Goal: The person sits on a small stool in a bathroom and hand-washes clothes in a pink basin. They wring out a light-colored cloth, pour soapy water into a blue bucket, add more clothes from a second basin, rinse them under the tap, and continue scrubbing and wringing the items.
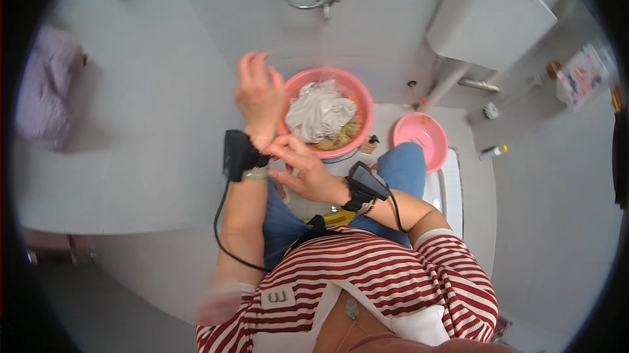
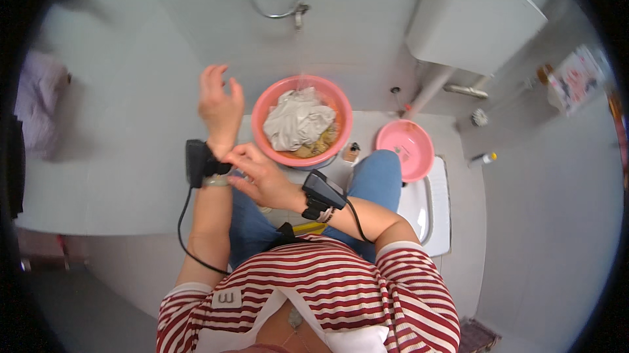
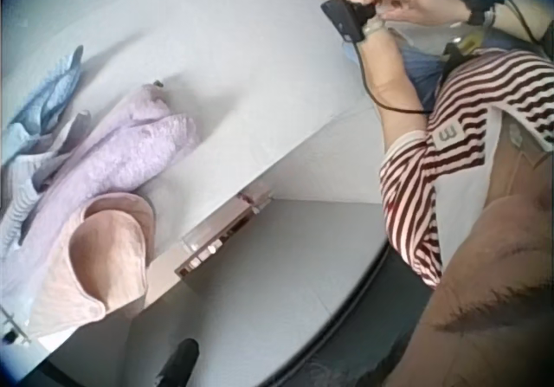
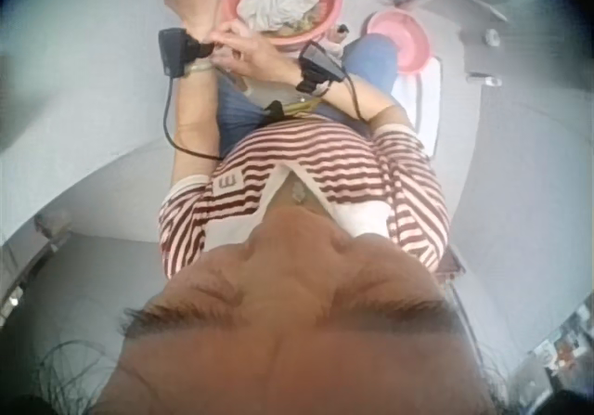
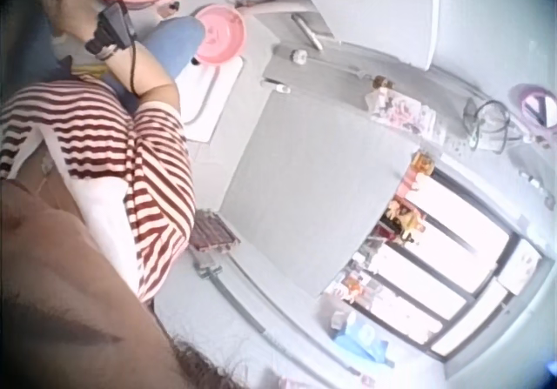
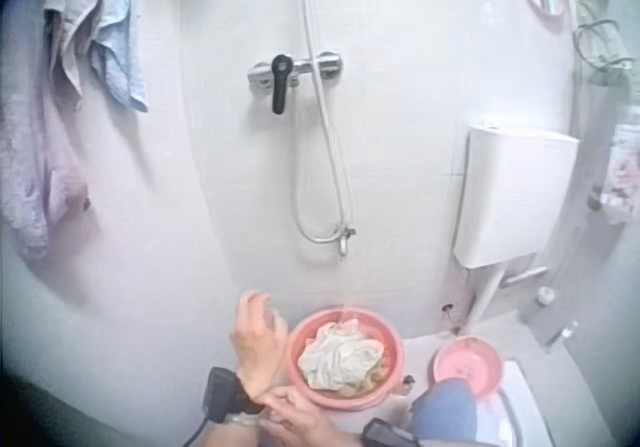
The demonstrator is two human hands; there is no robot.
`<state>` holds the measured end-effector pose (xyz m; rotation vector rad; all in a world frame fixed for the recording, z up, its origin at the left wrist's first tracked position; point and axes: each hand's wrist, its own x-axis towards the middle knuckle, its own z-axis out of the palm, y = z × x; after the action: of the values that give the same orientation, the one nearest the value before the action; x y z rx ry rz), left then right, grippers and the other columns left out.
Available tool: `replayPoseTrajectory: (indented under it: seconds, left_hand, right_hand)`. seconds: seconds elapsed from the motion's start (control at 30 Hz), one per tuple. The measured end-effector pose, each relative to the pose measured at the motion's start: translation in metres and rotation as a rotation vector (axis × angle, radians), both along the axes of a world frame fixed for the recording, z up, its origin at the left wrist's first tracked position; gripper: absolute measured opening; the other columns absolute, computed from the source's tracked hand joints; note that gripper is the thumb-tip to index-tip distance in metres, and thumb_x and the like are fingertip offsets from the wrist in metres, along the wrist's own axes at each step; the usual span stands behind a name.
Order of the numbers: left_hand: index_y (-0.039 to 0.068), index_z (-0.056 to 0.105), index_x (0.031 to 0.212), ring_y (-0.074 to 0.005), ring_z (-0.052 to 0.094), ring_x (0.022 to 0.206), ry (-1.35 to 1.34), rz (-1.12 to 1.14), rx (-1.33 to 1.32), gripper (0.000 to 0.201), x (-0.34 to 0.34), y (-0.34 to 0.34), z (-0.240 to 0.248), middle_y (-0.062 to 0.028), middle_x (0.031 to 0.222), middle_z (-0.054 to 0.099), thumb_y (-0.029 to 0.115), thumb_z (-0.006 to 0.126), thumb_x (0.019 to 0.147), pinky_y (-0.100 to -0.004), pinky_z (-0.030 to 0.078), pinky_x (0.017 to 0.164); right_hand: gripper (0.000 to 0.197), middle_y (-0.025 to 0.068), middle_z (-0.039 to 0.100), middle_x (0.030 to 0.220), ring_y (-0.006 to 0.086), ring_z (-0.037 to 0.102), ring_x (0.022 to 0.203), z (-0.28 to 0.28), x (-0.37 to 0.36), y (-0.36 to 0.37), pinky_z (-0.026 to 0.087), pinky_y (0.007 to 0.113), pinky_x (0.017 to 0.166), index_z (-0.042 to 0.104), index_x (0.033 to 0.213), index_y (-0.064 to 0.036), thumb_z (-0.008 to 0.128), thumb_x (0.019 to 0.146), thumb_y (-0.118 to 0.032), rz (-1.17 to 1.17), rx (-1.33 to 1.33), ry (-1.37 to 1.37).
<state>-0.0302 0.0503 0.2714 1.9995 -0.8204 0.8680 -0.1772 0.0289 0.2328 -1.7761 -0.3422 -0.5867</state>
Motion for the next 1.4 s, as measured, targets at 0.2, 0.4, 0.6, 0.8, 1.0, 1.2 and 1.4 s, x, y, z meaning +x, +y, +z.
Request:
replayPoseTrajectory:
  seconds: [0.2, 0.4, 0.6, 0.8, 1.0, 1.2, 1.4]
  left_hand:
    - [0.002, 0.053, 0.109, -0.0106, 0.05, 0.084, 0.726, -0.496, -0.171, 0.025, -0.03, 0.035, -0.015, -0.0034, 0.098, 0.056, 0.009, 0.056, 0.085, -0.0245, 0.043, 0.073]
    - [0.002, 0.051, 0.108, -0.0098, 0.051, 0.079, 0.864, -0.492, -0.005, 0.024, -0.025, 0.112, -0.059, -0.0058, 0.099, 0.055, 0.01, 0.054, 0.086, -0.0219, 0.04, 0.063]
    - [0.001, 0.051, 0.112, -0.0146, 0.055, 0.087, 0.652, -0.283, 0.079, 0.031, 0.035, 0.113, -0.112, -0.0094, 0.101, 0.056, 0.015, 0.057, 0.085, -0.0281, 0.045, 0.079]
    - [0.003, 0.045, 0.115, -0.0139, 0.056, 0.077, 1.036, -0.233, -0.297, 0.041, 0.061, 0.041, -0.171, -0.0086, 0.105, 0.053, 0.005, 0.056, 0.076, -0.0255, 0.045, 0.066]
    - [0.001, 0.041, 0.117, -0.0126, 0.052, 0.083, 1.056, -0.187, -0.265, 0.046, 0.066, 0.003, -0.228, -0.0089, 0.109, 0.048, 0.003, 0.058, 0.074, -0.0254, 0.045, 0.071]
    - [-0.001, 0.041, 0.117, -0.0133, 0.052, 0.085, 1.067, -0.175, -0.419, 0.045, 0.061, -0.015, -0.199, -0.0099, 0.111, 0.046, 0.004, 0.058, 0.076, -0.0259, 0.044, 0.073]
    - [-0.002, 0.041, 0.117, -0.0131, 0.052, 0.084, 1.202, -0.201, -0.481, 0.044, 0.071, -0.013, -0.207, -0.0109, 0.113, 0.045, 0.005, 0.058, 0.076, -0.0259, 0.045, 0.072]
  right_hand:
    - [0.034, 0.0116, 0.052, 0.097, 0.0224, 0.055, 0.08, 0.003, -0.056, -0.056, 0.047, 0.031, 0.065, 0.054, 0.108, -0.0028, 0.063, 0.076, -0.01, -0.076, -0.082, 0.123]
    - [0.031, 0.0137, 0.053, 0.097, 0.0291, 0.053, 0.09, -0.039, -0.125, -0.094, 0.045, 0.037, 0.079, 0.053, 0.104, -0.0004, 0.061, 0.077, -0.012, -0.251, -0.283, 0.336]
    - [0.037, 0.0145, 0.054, 0.1, 0.0242, 0.056, 0.087, -0.088, -0.098, -0.111, 0.046, 0.035, 0.075, 0.05, 0.108, -0.0001, 0.061, 0.076, -0.014, -0.488, -0.166, 0.299]
    - [0.047, 0.0124, 0.055, 0.101, 0.0218, 0.056, 0.087, -0.131, 0.013, -0.165, 0.047, 0.032, 0.074, 0.046, 0.115, -0.0024, 0.063, 0.072, -0.013, -0.783, 0.018, 0.316]
    - [0.081, 0.0242, 0.035, 0.128, 0.0389, 0.035, 0.118, -0.226, 0.083, -0.184, 0.037, 0.045, 0.094, 0.035, 0.132, -0.012, 0.073, 0.063, -0.03, -0.647, -0.329, 0.568]
    - [0.097, 0.0222, 0.014, 0.142, 0.0451, 0.016, 0.129, -0.203, 0.074, -0.168, 0.026, 0.063, 0.096, 0.035, 0.135, -0.0208, 0.081, 0.052, -0.04, -0.29, -0.763, 0.821]
    - [0.061, 0.0177, 0.033, 0.132, 0.0423, 0.028, 0.124, -0.222, 0.078, -0.168, 0.034, 0.056, 0.093, 0.053, 0.116, -0.0132, 0.075, 0.059, -0.023, -0.029, -0.813, 0.983]
